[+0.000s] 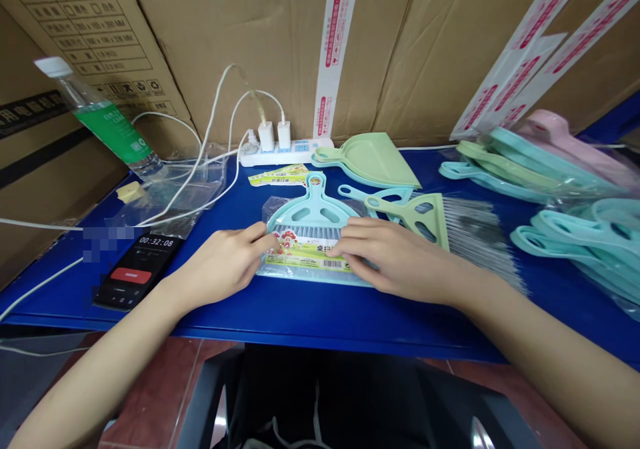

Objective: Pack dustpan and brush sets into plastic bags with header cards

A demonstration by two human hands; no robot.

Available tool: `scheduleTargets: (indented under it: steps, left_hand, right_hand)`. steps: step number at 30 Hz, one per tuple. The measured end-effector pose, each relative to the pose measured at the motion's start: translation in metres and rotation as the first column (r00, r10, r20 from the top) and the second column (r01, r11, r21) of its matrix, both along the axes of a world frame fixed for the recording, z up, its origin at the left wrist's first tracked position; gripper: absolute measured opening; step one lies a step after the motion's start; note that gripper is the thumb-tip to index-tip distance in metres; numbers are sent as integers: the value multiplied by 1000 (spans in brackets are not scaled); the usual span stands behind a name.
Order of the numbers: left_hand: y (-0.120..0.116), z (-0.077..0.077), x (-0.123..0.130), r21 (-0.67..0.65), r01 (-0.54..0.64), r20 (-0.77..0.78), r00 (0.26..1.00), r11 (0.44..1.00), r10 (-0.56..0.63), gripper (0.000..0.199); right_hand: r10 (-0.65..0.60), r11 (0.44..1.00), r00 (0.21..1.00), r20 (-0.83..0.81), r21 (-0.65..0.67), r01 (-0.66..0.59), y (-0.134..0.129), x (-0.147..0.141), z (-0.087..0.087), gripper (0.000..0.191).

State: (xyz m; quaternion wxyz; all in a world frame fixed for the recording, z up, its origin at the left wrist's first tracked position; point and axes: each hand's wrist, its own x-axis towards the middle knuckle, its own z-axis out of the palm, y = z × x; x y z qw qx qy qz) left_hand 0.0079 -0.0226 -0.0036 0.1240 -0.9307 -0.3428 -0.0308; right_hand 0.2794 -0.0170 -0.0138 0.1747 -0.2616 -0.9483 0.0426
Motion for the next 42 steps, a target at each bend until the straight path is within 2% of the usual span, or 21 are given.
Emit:
scheduleTargets:
  steps: [18,27,42]
  left_hand:
    - [0,0,-1,25,40,34,999,999,-41,37]
    - [-1,1,1,-33,-13,-1,1000,999,13,41]
    - [0,1,2,-4,-19,-30,999,1000,19,36]
  right_hand:
    - [-5,1000,1000,11,0,5,0,1,1,34]
    - [-7,1000,1000,13,12,7,-2,1,2,34]
    - [-12,1000,1000,8,7,12,-2,0,1,32]
